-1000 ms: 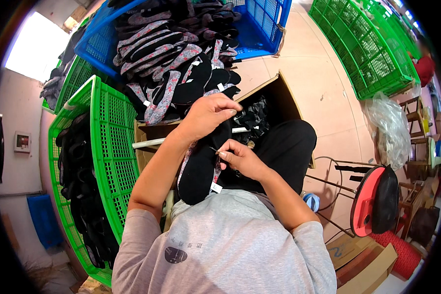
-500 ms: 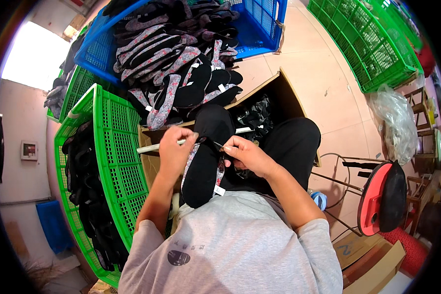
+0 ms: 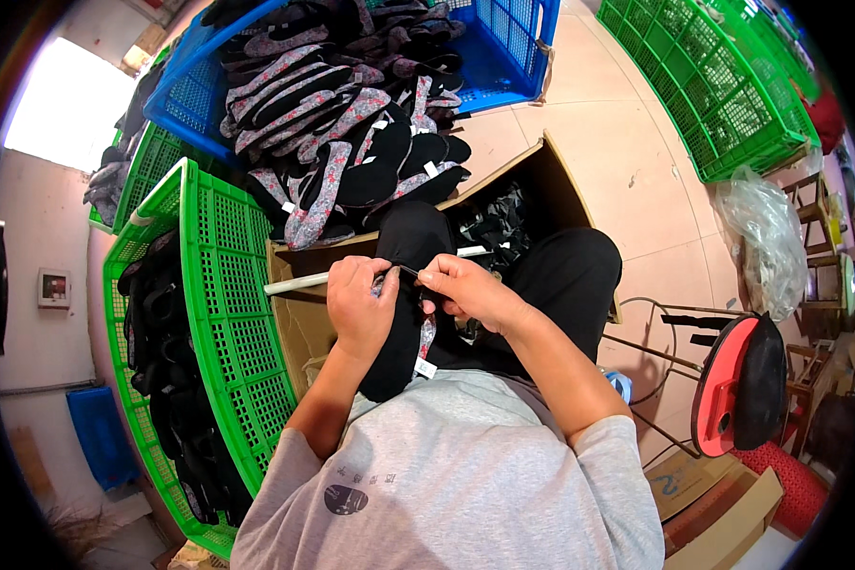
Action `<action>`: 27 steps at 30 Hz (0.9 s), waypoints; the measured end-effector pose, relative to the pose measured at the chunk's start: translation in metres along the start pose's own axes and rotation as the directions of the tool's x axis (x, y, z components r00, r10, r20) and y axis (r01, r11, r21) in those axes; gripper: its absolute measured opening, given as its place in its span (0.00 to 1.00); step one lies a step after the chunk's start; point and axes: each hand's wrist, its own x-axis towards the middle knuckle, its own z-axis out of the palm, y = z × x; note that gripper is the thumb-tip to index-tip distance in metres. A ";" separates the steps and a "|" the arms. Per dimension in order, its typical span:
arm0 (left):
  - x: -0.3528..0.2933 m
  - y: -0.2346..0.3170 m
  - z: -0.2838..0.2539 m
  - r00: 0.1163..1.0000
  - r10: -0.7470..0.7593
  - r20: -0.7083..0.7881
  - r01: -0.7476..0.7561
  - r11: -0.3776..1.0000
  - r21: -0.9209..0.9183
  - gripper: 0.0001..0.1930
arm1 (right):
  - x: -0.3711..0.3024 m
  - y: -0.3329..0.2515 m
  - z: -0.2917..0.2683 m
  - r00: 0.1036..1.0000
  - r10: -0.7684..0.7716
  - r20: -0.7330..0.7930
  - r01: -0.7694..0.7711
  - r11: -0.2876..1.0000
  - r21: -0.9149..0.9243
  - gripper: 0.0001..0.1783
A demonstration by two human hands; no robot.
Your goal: The person sits on the floor and uses scissors to trim excess fabric from the edges of black slipper uppers. They handle the items one at a time, picking them from a blue crate, cutting the edges, and placing the finished pieces into a green crate.
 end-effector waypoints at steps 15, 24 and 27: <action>-0.004 -0.002 0.004 0.998 0.058 -0.034 -0.057 0.998 0.004 0.09 | 0.009 -0.001 -0.004 0.999 0.050 0.002 -0.050 0.998 -0.041 0.13; -0.004 0.003 0.001 0.998 0.054 -0.031 -0.054 0.999 -0.007 0.08 | 0.007 0.000 -0.005 0.999 0.053 -0.005 -0.053 0.998 -0.031 0.13; -0.005 0.003 0.002 0.997 0.056 -0.044 -0.057 0.998 -0.003 0.08 | 0.008 0.001 -0.006 0.999 0.051 -0.004 -0.051 0.998 -0.046 0.13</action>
